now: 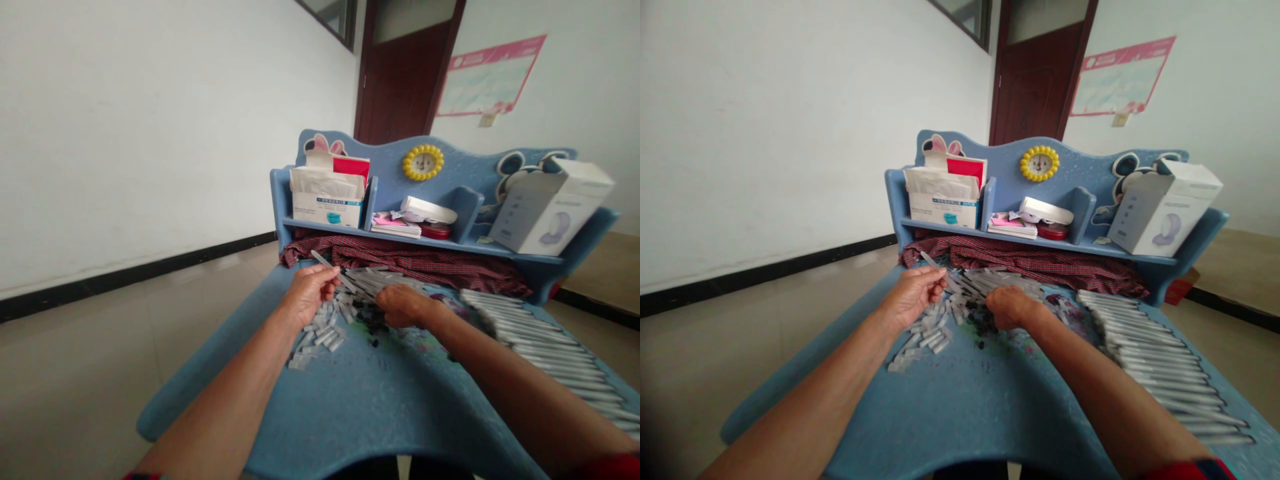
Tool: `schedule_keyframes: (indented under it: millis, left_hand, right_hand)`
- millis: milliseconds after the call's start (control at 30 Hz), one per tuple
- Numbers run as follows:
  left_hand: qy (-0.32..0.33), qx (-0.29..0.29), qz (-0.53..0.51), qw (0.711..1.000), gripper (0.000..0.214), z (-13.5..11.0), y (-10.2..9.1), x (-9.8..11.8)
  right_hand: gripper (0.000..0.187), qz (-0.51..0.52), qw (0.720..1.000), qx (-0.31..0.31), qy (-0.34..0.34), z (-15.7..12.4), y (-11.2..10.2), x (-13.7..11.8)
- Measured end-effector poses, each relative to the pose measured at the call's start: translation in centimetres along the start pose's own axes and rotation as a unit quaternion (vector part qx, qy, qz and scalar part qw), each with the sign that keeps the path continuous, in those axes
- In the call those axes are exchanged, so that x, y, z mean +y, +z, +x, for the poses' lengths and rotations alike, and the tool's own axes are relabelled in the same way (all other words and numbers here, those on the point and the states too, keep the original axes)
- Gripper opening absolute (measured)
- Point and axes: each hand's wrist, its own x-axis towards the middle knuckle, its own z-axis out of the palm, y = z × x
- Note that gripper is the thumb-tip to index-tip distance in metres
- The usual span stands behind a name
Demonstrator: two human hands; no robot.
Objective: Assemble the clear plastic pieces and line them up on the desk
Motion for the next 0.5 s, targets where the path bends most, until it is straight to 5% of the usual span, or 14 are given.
schedule_keyframes:
  millis: [200,500]
  left_hand:
    - [-0.001,0.011,-0.02,1.0,0.021,0.2,-0.2,-0.3]
    - [0.006,0.031,-0.022,0.999,0.02,0.4,-0.2,-0.5]
  right_hand:
    - [0.03,-0.009,1.0,-0.015,-0.008,-1.4,-2.2,0.3]
    - [0.025,-0.004,0.999,0.045,-0.014,-2.6,-4.2,0.3]
